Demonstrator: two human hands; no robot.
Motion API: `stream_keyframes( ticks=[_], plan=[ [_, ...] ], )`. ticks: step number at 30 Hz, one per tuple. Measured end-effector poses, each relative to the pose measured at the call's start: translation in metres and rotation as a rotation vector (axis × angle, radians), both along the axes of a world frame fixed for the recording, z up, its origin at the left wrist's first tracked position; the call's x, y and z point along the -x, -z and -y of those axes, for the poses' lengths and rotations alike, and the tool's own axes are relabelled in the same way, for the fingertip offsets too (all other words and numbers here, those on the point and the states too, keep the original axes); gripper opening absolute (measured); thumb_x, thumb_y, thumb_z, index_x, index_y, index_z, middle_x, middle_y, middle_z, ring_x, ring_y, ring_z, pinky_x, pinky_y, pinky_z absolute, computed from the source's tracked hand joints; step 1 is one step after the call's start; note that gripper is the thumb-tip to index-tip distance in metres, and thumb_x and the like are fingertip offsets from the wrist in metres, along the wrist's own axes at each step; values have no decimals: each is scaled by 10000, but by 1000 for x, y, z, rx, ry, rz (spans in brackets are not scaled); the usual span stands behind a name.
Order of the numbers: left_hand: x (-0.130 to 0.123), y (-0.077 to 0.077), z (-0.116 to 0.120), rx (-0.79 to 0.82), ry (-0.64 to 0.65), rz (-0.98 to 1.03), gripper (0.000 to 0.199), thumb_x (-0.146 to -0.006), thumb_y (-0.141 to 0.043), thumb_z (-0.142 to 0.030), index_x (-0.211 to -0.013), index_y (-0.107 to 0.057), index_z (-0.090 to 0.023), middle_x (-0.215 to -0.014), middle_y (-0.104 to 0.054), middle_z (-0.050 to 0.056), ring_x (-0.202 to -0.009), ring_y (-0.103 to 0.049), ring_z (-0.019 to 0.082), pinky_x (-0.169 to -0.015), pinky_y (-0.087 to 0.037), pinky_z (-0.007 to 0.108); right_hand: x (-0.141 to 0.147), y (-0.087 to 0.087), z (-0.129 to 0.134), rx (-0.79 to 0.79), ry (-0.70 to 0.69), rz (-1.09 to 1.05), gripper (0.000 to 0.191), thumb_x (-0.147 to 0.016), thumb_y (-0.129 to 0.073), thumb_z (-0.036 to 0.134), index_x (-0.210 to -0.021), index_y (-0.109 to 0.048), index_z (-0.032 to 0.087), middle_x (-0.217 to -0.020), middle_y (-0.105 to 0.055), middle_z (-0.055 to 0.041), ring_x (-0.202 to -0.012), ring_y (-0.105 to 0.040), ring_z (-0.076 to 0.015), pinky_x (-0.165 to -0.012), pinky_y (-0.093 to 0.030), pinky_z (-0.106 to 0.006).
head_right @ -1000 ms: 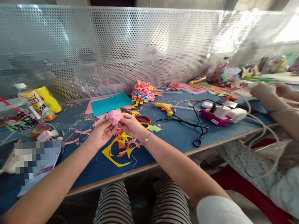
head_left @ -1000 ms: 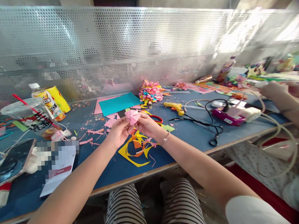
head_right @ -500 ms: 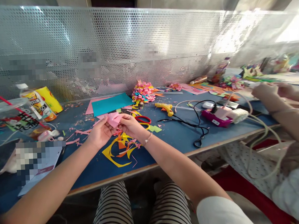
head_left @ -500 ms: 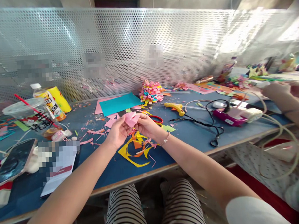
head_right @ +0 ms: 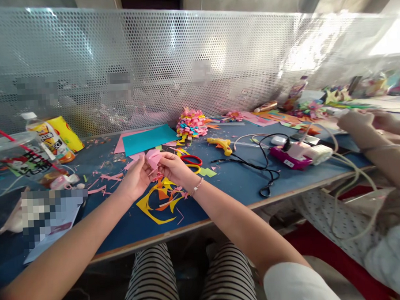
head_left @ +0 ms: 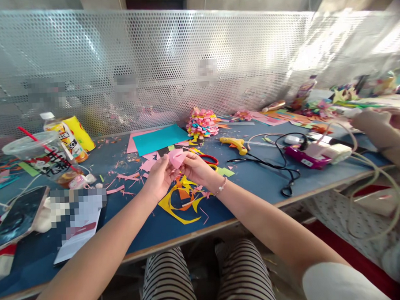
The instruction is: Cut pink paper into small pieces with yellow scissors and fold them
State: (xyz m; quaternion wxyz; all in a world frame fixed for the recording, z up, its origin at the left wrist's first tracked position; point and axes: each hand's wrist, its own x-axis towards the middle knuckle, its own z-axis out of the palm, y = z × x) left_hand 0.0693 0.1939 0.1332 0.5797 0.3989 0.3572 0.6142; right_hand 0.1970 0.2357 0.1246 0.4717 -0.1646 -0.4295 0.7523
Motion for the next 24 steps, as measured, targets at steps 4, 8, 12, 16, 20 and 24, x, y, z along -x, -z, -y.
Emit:
stream_keyframes(
  ticks=[4,8,12,16,20,24],
  plan=[
    [6,3,1,-347,-371,-394,340,-661,-687,-383,-926,-565,-209,-990,-578,43,-907,-569,141,-772,-484,272,0,-5,4,-55,58,26,168,-612,-737,234,-709,-621,160,-603,-578,40,-520,-493,-39,-526,-426,-151],
    [9,-2,7,-583,-429,-703,153,-733,-620,-338,-804,-634,-203,-976,-583,62,-984,-550,180,-814,-474,307,1,-12,10,-113,82,51,165,-607,-732,223,-712,-620,162,-614,-569,40,-533,-487,-43,-523,-412,-158],
    [8,-3,8,-559,-427,-714,130,-742,-608,-324,-772,-643,-202,-898,-617,51,-935,-573,179,-793,-479,304,3,-11,11,-114,75,71,220,-582,-747,223,-752,-622,163,-685,-593,27,-586,-508,-55,-572,-423,-181],
    [7,0,4,-488,-398,-663,158,-727,-616,-338,-754,-645,-185,-869,-630,54,-880,-590,175,-765,-481,290,4,-7,6,-164,101,95,189,-602,-731,230,-707,-597,146,-614,-554,42,-533,-466,-40,-531,-380,-177],
    [6,2,1,-395,-316,-527,210,-669,-672,-310,-821,-612,-178,-854,-633,41,-830,-600,160,-741,-481,279,6,-6,5,-181,142,121,190,-608,-720,231,-687,-574,137,-580,-533,47,-506,-442,-36,-499,-348,-176],
    [5,1,3,-343,-254,-445,260,-641,-693,-294,-850,-602,-168,-860,-651,43,-822,-612,161,-746,-481,285,6,-8,7,-120,142,107,208,-592,-729,221,-708,-577,140,-627,-547,39,-537,-468,-40,-516,-366,-176]
  ],
)
